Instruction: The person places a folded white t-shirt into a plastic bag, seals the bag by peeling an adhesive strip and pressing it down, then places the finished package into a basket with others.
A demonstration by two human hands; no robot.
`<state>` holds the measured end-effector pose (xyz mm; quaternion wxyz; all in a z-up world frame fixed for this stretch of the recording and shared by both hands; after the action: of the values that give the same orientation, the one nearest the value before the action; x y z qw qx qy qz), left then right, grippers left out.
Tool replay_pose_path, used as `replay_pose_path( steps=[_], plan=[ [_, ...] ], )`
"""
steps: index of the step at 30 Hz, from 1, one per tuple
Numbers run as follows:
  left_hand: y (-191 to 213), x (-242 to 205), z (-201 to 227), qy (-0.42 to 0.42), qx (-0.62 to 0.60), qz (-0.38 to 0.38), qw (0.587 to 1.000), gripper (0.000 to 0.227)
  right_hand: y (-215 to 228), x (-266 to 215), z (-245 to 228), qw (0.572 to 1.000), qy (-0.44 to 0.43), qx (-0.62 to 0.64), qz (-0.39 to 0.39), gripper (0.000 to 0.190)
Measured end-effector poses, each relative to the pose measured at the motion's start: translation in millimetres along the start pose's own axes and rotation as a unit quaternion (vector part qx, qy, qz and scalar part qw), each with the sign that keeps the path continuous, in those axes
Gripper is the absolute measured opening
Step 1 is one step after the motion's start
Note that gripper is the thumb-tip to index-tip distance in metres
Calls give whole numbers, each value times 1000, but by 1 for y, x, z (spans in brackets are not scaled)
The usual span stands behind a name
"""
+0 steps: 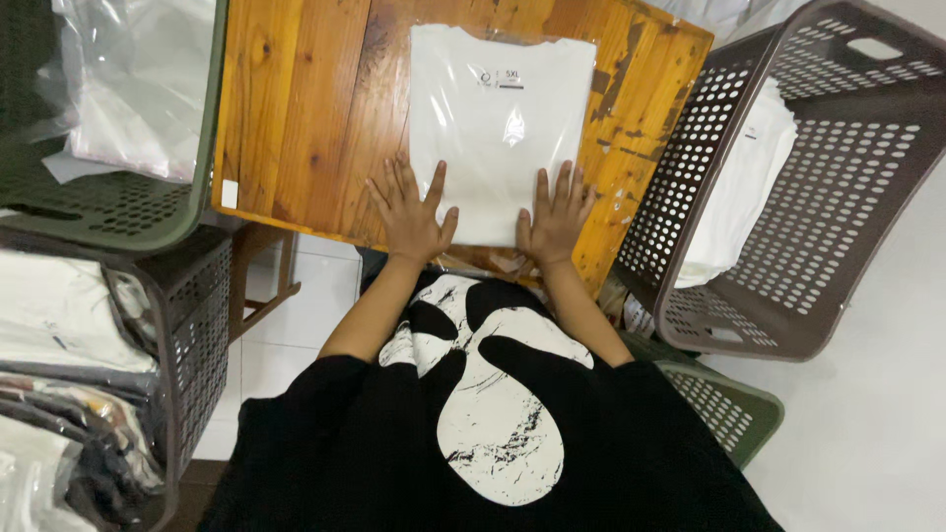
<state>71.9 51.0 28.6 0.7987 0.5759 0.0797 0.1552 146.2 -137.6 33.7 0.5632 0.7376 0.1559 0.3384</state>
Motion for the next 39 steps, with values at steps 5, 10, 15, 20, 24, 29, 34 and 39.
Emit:
replay_pose_path(
  steps=[5,10,15,20,24,29,34,39],
  plan=[
    [-4,-6,-12,2,-198,29,980,71,7,-6,15,987,-54,133,71,60],
    [31,-30,-25,68,-190,6,979,42,35,-33,32,950,-257,180,-2,48],
    [11,-58,-47,208,-112,-136,962,30,12,-86,61,891,-352,241,-154,47],
    [-33,-66,-78,311,-227,-310,869,28,-22,-112,80,796,-374,422,-221,35],
    [-53,-69,-96,322,-431,-309,784,42,-20,-118,74,721,-401,530,-196,39],
    [-18,-58,-92,313,-554,-292,714,57,9,-101,55,645,-420,612,-182,46],
    [26,-45,-72,228,-513,-206,801,44,4,-101,54,667,-376,629,-136,63],
    [70,-37,-55,84,-450,-71,886,38,28,-84,49,717,-291,627,-94,67]
  ],
)
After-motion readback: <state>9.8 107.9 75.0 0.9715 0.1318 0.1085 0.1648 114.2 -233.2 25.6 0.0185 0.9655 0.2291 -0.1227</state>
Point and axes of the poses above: each hand's wrist, its own x-axis towards the middle knuckle, its own y-axis out of the back of the hand, z = x × y, the point moved 5 cm from there along x, towards the middle knuckle, and after that the axes turned 5 degrees about y, right-handed, at the moved point
